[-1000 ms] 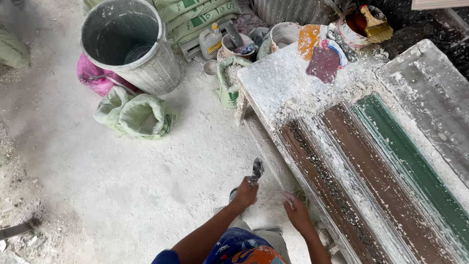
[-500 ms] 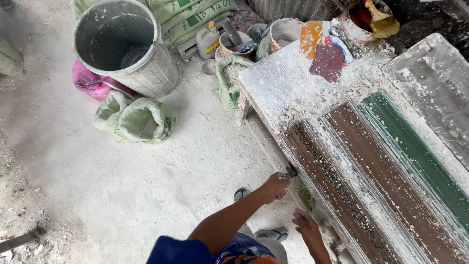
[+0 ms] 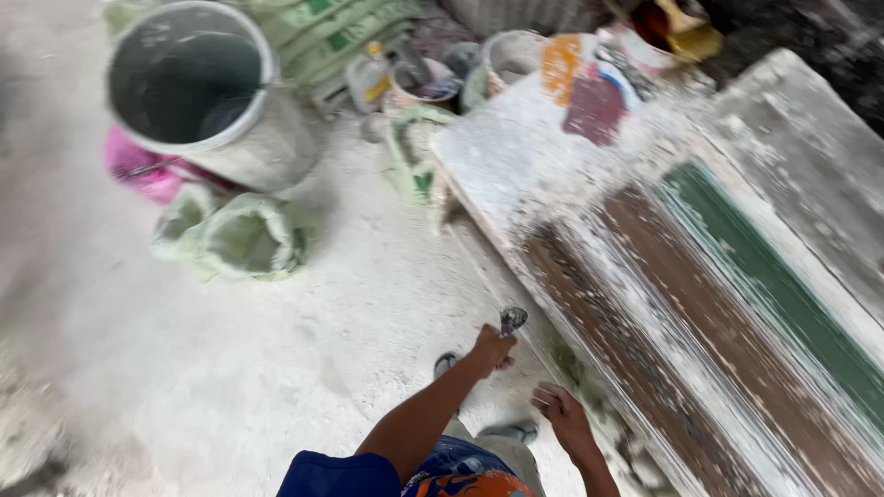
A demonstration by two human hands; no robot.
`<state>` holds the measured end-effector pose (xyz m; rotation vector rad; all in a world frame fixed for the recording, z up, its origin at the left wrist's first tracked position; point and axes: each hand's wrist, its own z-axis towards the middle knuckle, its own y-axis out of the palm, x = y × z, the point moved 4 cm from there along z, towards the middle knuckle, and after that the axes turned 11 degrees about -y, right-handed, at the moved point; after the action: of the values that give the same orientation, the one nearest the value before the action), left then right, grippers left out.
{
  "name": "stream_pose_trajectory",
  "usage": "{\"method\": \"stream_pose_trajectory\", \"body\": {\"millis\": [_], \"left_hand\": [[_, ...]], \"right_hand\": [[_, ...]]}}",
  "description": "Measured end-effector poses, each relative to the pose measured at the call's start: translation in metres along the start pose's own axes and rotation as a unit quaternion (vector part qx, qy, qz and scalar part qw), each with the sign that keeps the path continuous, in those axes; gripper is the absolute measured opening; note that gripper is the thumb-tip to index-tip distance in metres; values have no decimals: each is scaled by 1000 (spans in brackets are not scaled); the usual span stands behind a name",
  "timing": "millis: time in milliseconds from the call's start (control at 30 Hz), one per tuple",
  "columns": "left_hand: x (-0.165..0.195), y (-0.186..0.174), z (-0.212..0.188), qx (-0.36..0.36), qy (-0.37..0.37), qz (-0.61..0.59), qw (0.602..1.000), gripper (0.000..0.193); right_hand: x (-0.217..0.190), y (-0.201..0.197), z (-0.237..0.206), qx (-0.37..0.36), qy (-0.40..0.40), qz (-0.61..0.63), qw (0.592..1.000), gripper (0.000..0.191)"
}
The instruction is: The person cleans ornate wooden molding strips laid on the workshop floor, brushing dust out of the carved grooves with a small brush and running a hand along the pieces. They then sweep accumulated plaster dust off the adjacent workbench with an orange brush.
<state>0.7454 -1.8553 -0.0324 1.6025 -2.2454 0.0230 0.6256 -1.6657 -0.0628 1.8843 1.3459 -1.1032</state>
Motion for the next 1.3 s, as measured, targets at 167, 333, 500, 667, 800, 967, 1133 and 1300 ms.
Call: {"method": "stream_pose_trajectory", "body": {"millis": [167,333,500,667,800,967,1133,1300], "left_hand": [[3,47,-4,-48,177,194,964,37],[-6,5,-62,-121,351,454,810,41],[36,23,-80,-36,321,701,636,48],[65,98,-79,-127,459,776,413,42],[59,141,-48,-196,493,779,335,38],[82,162,-32,-231,517,781,261,33],[4,215,-43,-159,397,872,237,37],[-156,320,-68,-245,599,722,242,34]], "right_hand": [[21,-28,-46,91,3,40,995,32],[55,-88,-121,302,1,18,953,44],[84,-143,-198,527,30,114,842,96],[74,-191,-226,599,57,118,790,126],[62,-209,-228,597,52,85,796,127],[66,-214,-231,602,0,53,797,132],[59,-214,-233,627,-80,-55,773,127],[61,-213,-244,599,37,14,800,129]]}}
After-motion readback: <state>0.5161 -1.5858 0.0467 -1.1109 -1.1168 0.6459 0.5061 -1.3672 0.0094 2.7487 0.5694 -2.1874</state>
